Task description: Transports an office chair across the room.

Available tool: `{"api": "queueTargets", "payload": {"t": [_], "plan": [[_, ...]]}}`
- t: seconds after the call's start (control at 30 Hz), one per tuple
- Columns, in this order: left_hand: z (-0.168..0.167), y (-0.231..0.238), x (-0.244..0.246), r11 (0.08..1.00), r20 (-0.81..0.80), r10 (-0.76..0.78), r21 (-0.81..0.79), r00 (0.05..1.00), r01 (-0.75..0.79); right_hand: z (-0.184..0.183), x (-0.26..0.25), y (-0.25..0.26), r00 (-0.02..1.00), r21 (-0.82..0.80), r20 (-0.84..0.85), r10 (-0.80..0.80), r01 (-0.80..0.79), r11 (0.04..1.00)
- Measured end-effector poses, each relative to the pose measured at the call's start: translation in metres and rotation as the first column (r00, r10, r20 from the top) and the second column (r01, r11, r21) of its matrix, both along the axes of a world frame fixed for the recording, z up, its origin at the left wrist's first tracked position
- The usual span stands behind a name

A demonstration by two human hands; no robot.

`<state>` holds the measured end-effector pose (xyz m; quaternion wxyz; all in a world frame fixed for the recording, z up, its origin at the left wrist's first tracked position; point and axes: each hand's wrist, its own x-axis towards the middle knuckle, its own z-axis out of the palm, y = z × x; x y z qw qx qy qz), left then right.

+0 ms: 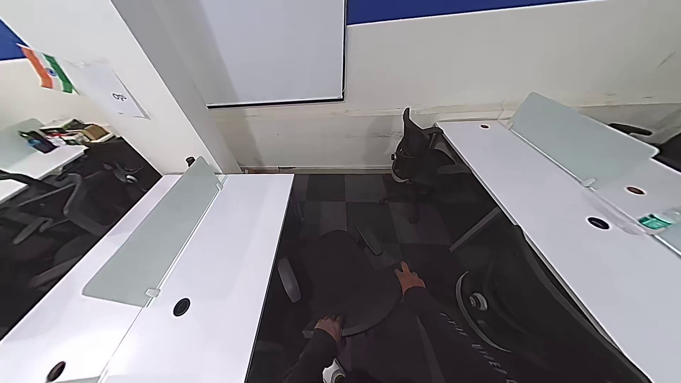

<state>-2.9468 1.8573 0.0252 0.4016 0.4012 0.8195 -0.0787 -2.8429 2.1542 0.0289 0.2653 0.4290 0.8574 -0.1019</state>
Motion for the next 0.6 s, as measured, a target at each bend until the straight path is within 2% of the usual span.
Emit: {"api": "queueTargets", "payload": {"t": [0.1, 0.27, 0.6], "plan": [[-0.008, -0.002, -0.025, 0.998, 0.004, 0.036, 0.056, 0.999, -0.036, -0.002, -0.032, 0.008, 0.999, 0.002, -0.042, 0.033, -0.032, 0.999], [-0.005, 0.017, -0.052, 0.991, -0.021, 0.129, 0.033, 0.991, -0.128, -0.004, -0.083, 0.031, 0.992, 0.049, -0.029, 0.121, -0.119, 0.992], [-0.004, 0.050, -0.086, 0.938, -0.083, 0.339, -0.053, 0.937, -0.344, -0.011, -0.184, 0.074, 0.943, -0.019, -0.064, 0.327, -0.329, 0.944]]}}
